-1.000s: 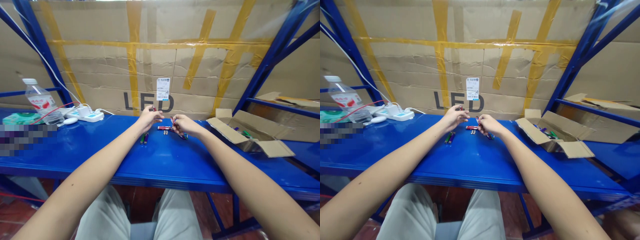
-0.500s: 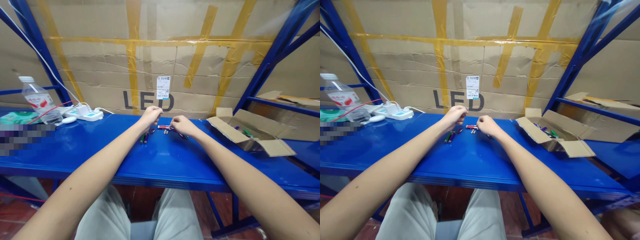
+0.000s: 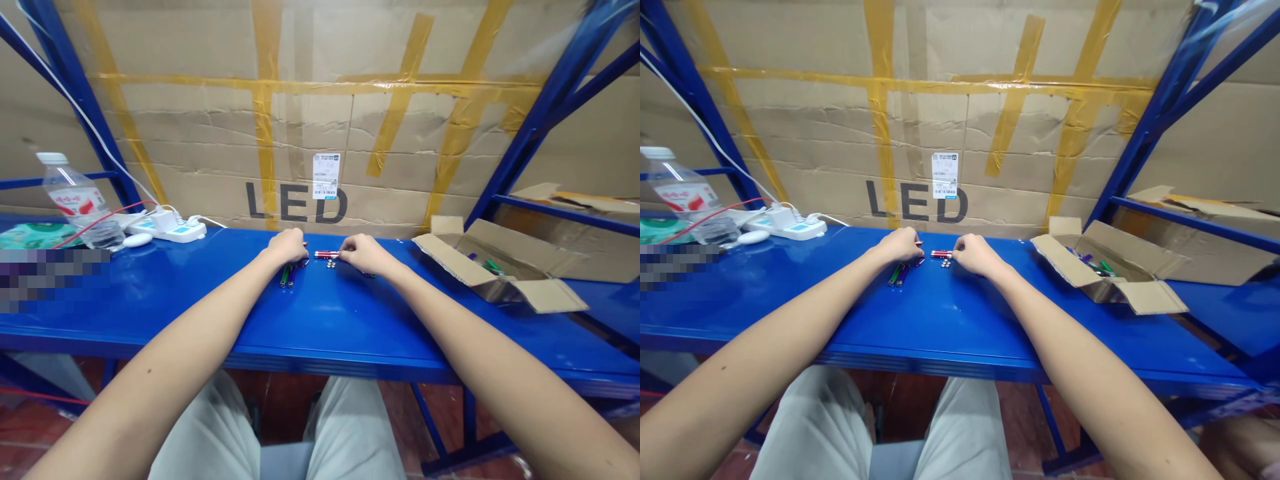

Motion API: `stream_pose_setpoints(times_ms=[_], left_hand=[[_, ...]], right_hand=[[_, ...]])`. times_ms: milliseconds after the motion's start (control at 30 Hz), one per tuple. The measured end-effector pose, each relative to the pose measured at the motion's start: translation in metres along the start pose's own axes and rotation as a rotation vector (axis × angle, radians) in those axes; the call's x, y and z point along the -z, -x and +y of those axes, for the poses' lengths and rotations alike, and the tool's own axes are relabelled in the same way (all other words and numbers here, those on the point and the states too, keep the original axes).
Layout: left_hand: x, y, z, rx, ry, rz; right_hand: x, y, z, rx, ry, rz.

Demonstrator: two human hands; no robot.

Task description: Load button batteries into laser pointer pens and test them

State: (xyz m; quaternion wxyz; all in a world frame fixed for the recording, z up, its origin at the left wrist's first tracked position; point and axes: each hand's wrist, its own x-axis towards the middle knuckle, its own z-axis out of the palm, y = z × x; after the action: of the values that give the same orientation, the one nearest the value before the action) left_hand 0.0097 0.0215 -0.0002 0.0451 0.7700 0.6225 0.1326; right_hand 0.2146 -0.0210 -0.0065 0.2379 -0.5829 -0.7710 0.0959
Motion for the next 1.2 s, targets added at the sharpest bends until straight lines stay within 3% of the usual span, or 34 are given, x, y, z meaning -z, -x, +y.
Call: stream_pose_setpoints(times_ms=[167,367,567,700,767,867,933,1067,1200], left_hand=[[-0.004,-0.002,0.001,-0.034,-0.017,-0.055],[-0.006,-0.005,0.004,-0.088,-0.079,-0.041],[-0.001,-0.003,0.003,-0.083,0.164,-0.039],[0.014,0.007,0.011,-0.248,0.477,0.027],[0.019,0.012,0.016,-0.398,0.632,0.041],[0.019,0.015,0.023,-0.455,0.788,0.05],[0.016,0.015,0.026,-0.476,0.843,0.054],[0.011,0.015,0.028,-0.521,0.901,0.101],[0.013,0.018,0.03,-0.521,0.938,0.074]], right_hand=[[0.0,0.0,0.0,0.044,-0.011,0.007],[0.001,0.0,0.0,0.034,-0.016,-0.001],[0.005,0.0,-0.003,0.021,-0.104,0.026],[0.003,0.001,-0.006,-0.058,-0.437,-0.06],[0.004,0.003,-0.009,-0.071,-0.724,-0.183],[0.007,0.007,-0.012,-0.026,-1.066,-0.384],[0.009,0.008,-0.012,0.009,-1.181,-0.44],[0.011,0.007,-0.008,0.029,-1.304,-0.438],[0.013,0.007,-0.003,0.014,-1.369,-0.46]])
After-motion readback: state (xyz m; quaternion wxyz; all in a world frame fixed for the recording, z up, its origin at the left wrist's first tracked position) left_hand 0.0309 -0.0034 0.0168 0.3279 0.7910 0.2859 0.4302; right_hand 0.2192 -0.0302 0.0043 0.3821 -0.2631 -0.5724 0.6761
